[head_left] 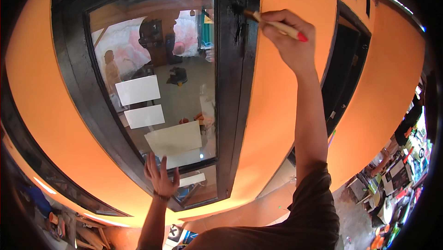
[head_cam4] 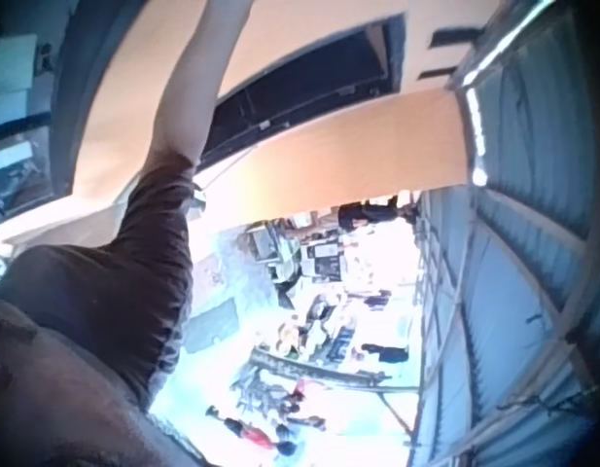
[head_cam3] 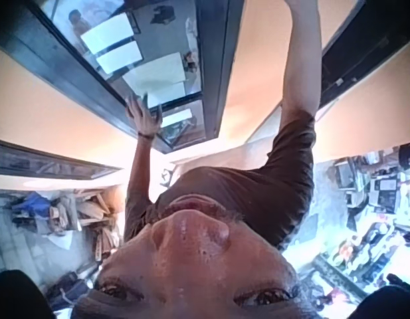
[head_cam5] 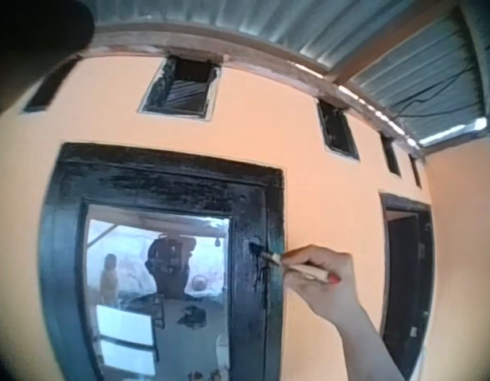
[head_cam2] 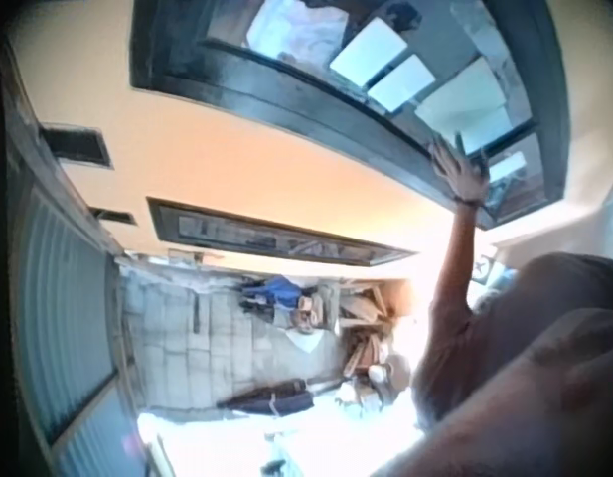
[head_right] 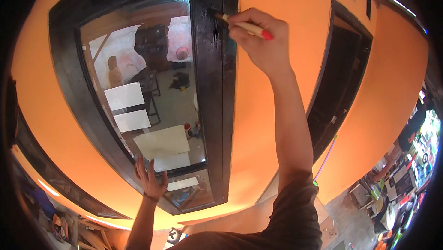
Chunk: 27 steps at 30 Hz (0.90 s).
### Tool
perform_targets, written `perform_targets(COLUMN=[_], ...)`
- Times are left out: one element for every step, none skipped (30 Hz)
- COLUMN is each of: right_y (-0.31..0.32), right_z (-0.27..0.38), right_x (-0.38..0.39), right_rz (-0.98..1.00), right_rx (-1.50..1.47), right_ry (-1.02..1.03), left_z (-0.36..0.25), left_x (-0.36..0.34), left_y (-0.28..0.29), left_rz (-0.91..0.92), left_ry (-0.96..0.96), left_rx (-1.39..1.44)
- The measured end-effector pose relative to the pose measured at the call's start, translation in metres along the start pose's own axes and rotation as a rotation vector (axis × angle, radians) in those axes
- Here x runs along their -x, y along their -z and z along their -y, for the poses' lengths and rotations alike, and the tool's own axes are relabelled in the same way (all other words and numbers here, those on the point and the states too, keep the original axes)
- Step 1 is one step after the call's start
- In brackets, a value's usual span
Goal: The person paints the wooden frame of a glass door using a brush dipped into a container of dark paint.
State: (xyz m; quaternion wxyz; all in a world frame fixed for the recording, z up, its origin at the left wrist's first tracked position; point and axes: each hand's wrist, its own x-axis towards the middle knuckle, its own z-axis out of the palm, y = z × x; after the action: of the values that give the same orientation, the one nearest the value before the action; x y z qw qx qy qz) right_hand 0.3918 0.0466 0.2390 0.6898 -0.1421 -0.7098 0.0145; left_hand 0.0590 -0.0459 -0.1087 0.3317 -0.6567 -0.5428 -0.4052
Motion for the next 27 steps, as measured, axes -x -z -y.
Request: perform_targets(right_y=[0.0,0.0,-0.003,-0.004,-0.005,-0.003,0.0,-0.001,-0.004,-0.006,-0.009,-0.012,-0.015,-0.018,-0.02,-0.022,-0.024,-0.026,-0.026,-0.024,-0.019,-0.014,-0.014,-0.016,-0.019,-0.02,-0.025], right_z=[-0.007,-0.017,-0.024,-0.022,-0.018,-0.014,-0.006,0.001,0.007,0.008,0.002,-0.002,-0.01,-0.017,-0.017,-0.018,-0.02,-0.019,-0.018,-0.014,-0.007,-0.002,-0.001,-0.005,-0.009,-0.012,-0.012], right_x=[0.006,0.013,0.026,0.036,0.046,0.052,0.049,0.044,0.035,0.027,0.018,0.019,0.021,0.025,0.039,0.052,0.065,0.073,0.076,0.074,0.067,0.059,0.048,0.041,0.036,0.035,0.039], right_rz=[0.081,0.16,0.217,0.222,0.29,0.357,0.358,0.361,0.255,0.146,0.108,0.105,0.163,0.224,0.264,0.268,0.29,0.31,0.329,0.331,0.269,0.208,0.134,0.131,0.15,0.167,0.209], right_rx=[0.07,0.138,0.1,0.102,0.075,0.055,0.085,0.082,0.037,-0.006,0.043,0.053,0.162,0.27,0.303,0.298,0.291,0.288,0.25,0.248,0.25,0.255,0.305,0.312,0.269,0.227,0.337], right_ry=[0.047,0.091,0.035,0.031,-0.058,-0.147,-0.133,-0.135,-0.083,-0.028,0.139,0.137,0.264,0.389,0.325,0.323,0.305,0.284,0.28,0.277,0.297,0.315,0.392,0.39,0.353,0.317,0.366], left_z=[-0.005,-0.008,-0.004,-0.002,0.001,0.001,0.002,0.002,0.002,0.003,0.006,0.007,0.006,0.004,0.004,0.004,0.005,0.005,0.006,0.007,0.007,0.006,0.006,0.005,0.004,0.002,0.004], left_x=[-0.029,-0.061,-0.089,-0.114,-0.139,-0.156,-0.166,-0.172,-0.177,-0.177,-0.175,-0.175,-0.176,-0.178,-0.179,-0.178,-0.178,-0.179,-0.179,-0.177,-0.177,-0.177,-0.177,-0.178,-0.179,-0.18,-0.178], left_y=[0.003,0.006,0.007,0.006,0.011,0.013,0.013,0.012,0.01,0.008,0.004,0.0,-0.001,-0.002,-0.002,-0.001,-0.001,0.0,0.0,0.0,0.0,-0.003,-0.005,-0.005,-0.006,-0.008,-0.006], left_rz=[-0.041,-0.078,-0.126,-0.175,-0.181,-0.189,-0.187,-0.219,-0.254,-0.257,-0.279,-0.302,-0.304,-0.304,-0.308,-0.31,-0.306,-0.305,-0.303,-0.299,-0.306,-0.31,-0.31,-0.315,-0.32,-0.32,-0.309], left_ry=[-0.025,-0.053,-0.085,-0.115,-0.116,-0.121,-0.118,-0.117,-0.122,-0.126,-0.137,-0.149,-0.144,-0.148,-0.149,-0.145,-0.14,-0.136,-0.131,-0.13,-0.127,-0.124,-0.126,-0.13,-0.133,-0.139,-0.136], left_rx=[-0.003,-0.007,-0.006,-0.003,-0.012,-0.015,-0.017,-0.068,-0.116,-0.111,-0.141,-0.166,-0.177,-0.168,-0.178,-0.197,-0.199,-0.209,-0.22,-0.22,-0.22,-0.218,-0.213,-0.21,-0.206,-0.198,-0.201])
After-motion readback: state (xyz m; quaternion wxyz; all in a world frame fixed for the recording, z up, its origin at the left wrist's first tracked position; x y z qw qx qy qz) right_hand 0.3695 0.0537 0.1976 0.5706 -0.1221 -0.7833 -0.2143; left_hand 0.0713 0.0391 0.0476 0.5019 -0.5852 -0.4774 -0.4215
